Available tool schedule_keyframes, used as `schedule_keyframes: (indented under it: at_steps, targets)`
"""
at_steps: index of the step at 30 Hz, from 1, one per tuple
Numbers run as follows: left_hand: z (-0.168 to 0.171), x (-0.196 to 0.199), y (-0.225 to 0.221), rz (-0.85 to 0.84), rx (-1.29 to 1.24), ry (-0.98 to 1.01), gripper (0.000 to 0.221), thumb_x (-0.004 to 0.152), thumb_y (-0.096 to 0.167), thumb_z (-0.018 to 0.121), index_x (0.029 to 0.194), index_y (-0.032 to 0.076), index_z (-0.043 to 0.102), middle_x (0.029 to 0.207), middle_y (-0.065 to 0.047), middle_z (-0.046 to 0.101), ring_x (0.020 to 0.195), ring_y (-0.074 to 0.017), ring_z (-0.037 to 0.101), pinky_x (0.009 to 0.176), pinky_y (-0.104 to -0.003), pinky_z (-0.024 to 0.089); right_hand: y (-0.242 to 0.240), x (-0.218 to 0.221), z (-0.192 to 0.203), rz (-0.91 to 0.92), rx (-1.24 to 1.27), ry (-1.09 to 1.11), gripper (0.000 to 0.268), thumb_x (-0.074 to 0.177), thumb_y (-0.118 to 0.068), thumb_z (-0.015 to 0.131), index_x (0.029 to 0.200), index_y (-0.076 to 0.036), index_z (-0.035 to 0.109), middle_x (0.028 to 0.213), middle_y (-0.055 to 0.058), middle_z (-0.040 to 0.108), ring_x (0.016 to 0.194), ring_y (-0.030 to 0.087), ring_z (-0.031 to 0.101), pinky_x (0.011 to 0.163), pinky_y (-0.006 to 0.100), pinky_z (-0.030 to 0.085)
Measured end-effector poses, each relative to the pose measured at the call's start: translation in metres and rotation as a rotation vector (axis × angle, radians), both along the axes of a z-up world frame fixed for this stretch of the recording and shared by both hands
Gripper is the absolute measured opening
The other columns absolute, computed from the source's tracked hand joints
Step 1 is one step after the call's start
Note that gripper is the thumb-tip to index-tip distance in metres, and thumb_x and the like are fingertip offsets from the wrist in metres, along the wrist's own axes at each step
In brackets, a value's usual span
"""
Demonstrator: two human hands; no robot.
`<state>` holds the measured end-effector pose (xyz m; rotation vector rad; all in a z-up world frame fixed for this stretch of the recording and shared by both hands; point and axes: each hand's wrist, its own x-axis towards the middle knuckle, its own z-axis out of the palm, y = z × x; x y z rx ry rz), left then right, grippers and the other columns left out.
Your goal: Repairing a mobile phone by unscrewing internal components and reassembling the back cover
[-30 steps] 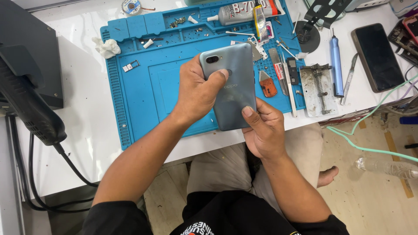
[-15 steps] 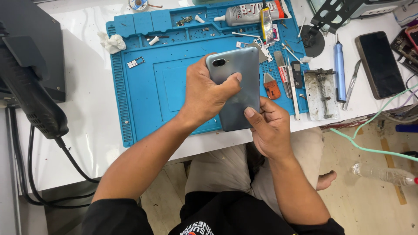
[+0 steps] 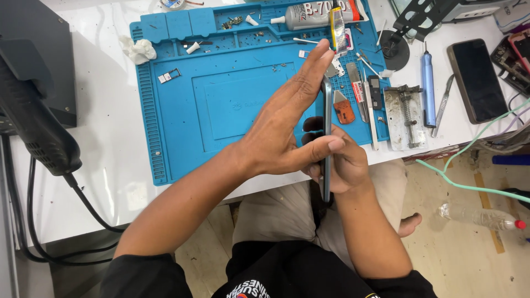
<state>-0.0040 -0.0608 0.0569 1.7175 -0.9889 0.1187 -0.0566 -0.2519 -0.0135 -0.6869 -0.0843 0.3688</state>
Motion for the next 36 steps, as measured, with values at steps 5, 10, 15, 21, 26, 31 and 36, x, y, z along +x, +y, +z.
schedule_keyframes:
  at_steps: [5, 10, 15, 21, 26, 31, 36]
  targets:
    - [-0.006, 0.004, 0.001, 0.016, 0.037, -0.051, 0.095, 0.11, 0.06, 0.062, 0.174, 0.017, 0.006, 0.185, -0.01, 0.005, 0.179, -0.0327, 0.012, 0.15, -0.049, 0.031, -0.007, -0.004, -0.03, 0.198, 0.212, 0.075, 0.048, 0.101, -0.041, 0.056, 0.124, -0.001, 0.065, 0.067, 0.01, 0.058, 0.058, 0.021, 0.057, 0.058, 0.033, 0.042]
    - [-0.01, 0.004, -0.001, 0.065, 0.056, -0.099, 0.093, 0.11, 0.062, 0.06, 0.173, 0.015, 0.01, 0.184, -0.012, 0.006, 0.178, -0.0317, 0.014, 0.149, -0.05, 0.033, 0.002, -0.004, -0.01, 0.163, 0.126, 0.187, 0.032, 0.082, -0.035, 0.063, 0.071, -0.005, 0.061, 0.053, -0.001, 0.046, 0.042, 0.013, 0.048, 0.043, 0.026, 0.033]
    - [-0.006, 0.001, -0.002, 0.02, -0.013, -0.01, 0.08, 0.114, 0.053, 0.056, 0.172, 0.018, 0.014, 0.184, -0.012, 0.005, 0.178, -0.033, 0.01, 0.149, -0.051, 0.03, -0.003, -0.003, -0.018, 0.254, 0.319, 0.122, 0.031, 0.1, -0.036, 0.058, 0.105, -0.007, 0.066, 0.08, -0.001, 0.062, 0.054, 0.014, 0.057, 0.053, 0.029, 0.042]
    - [0.016, -0.005, -0.014, -0.045, -0.305, 0.636, 0.086, 0.085, 0.037, 0.08, 0.151, 0.015, 0.028, 0.139, -0.013, 0.058, 0.124, -0.0237, 0.064, 0.106, -0.035, 0.051, -0.007, 0.004, -0.018, 0.355, 0.395, 0.051, 0.045, 0.102, -0.047, 0.06, 0.122, -0.006, 0.059, 0.09, 0.004, 0.062, 0.057, 0.016, 0.057, 0.058, 0.03, 0.044]
    - [0.002, 0.008, -0.015, -0.033, -0.506, 0.812, 0.045, 0.087, 0.027, 0.078, 0.118, 0.01, 0.05, 0.1, -0.009, 0.07, 0.086, -0.0152, 0.071, 0.044, -0.025, 0.059, 0.002, 0.001, 0.011, 0.328, 0.39, -0.003, 0.04, 0.106, -0.038, 0.063, 0.132, -0.009, 0.052, 0.108, 0.014, 0.051, 0.076, 0.02, 0.051, 0.068, 0.028, 0.043]
    - [-0.011, 0.018, -0.015, 0.026, -0.592, 0.695, 0.036, 0.092, 0.031, 0.076, 0.114, 0.012, 0.054, 0.096, 0.0, 0.063, 0.088, -0.0082, 0.062, 0.077, -0.021, 0.056, -0.002, -0.006, 0.022, 0.19, 0.166, -0.039, 0.068, 0.104, -0.052, 0.059, 0.152, -0.006, 0.041, 0.126, 0.026, 0.055, 0.097, 0.035, 0.061, 0.085, 0.042, 0.047]
    - [0.006, 0.014, -0.01, 0.173, -0.486, 0.668, 0.038, 0.09, 0.032, 0.074, 0.115, 0.01, 0.057, 0.096, -0.005, 0.071, 0.08, -0.0105, 0.069, 0.061, -0.023, 0.059, 0.001, -0.006, 0.032, 0.192, 0.106, -0.148, 0.08, 0.103, -0.053, 0.059, 0.158, 0.0, 0.036, 0.146, 0.033, 0.051, 0.122, 0.051, 0.059, 0.096, 0.055, 0.05]
